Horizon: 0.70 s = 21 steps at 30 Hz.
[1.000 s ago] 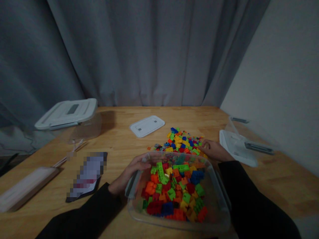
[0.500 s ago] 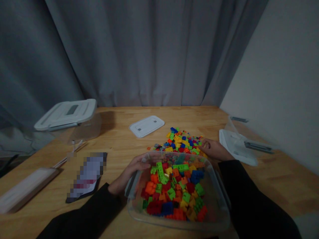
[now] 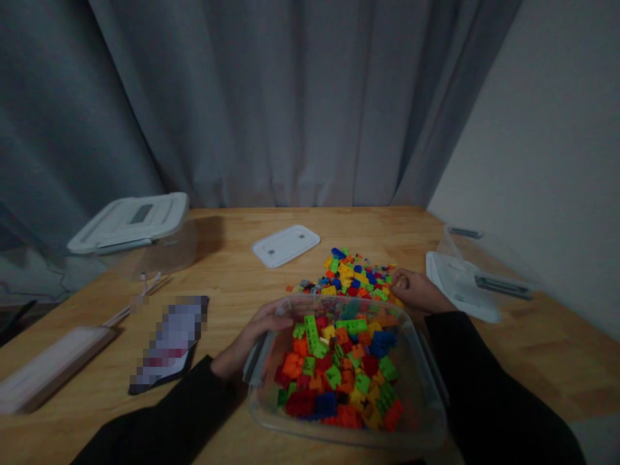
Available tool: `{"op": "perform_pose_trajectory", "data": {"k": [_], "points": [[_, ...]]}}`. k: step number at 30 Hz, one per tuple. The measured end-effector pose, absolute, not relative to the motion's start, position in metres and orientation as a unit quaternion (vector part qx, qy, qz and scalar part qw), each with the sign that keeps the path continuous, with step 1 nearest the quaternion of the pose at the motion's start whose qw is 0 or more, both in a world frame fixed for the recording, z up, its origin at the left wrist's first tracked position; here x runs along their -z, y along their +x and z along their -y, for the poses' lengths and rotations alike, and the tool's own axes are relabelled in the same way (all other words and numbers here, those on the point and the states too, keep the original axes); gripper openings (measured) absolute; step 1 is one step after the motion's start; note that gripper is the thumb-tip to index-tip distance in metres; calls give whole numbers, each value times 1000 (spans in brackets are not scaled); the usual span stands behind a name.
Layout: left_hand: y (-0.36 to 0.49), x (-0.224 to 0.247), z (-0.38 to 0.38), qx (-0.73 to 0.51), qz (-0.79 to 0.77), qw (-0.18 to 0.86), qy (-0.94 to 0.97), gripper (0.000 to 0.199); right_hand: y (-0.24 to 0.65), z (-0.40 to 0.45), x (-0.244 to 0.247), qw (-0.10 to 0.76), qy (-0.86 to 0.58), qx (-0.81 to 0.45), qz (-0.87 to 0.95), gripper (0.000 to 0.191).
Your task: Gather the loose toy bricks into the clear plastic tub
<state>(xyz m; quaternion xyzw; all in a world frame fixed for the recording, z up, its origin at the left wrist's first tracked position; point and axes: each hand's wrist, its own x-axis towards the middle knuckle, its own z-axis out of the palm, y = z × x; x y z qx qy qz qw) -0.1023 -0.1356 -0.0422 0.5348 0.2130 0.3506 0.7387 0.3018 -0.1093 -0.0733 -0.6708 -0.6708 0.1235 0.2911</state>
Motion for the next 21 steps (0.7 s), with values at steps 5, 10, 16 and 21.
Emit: {"op": "perform_pose_trajectory", "data": {"k": [5, 10, 16, 21], "points": [[-104, 50, 133, -349, -210, 746, 527, 54, 306, 107, 75, 273, -677, -124, 673, 19], [-106, 55, 132, -345, -211, 748, 527, 53, 305, 108, 71, 301, -663, -127, 674, 24], [-103, 48, 133, -355, -216, 734, 537, 51, 296, 111, 61, 325, -658, -109, 671, 32], [-100, 45, 134, -341, -181, 756, 529, 53, 293, 109, 63, 341, -639, -113, 681, 34]]}}
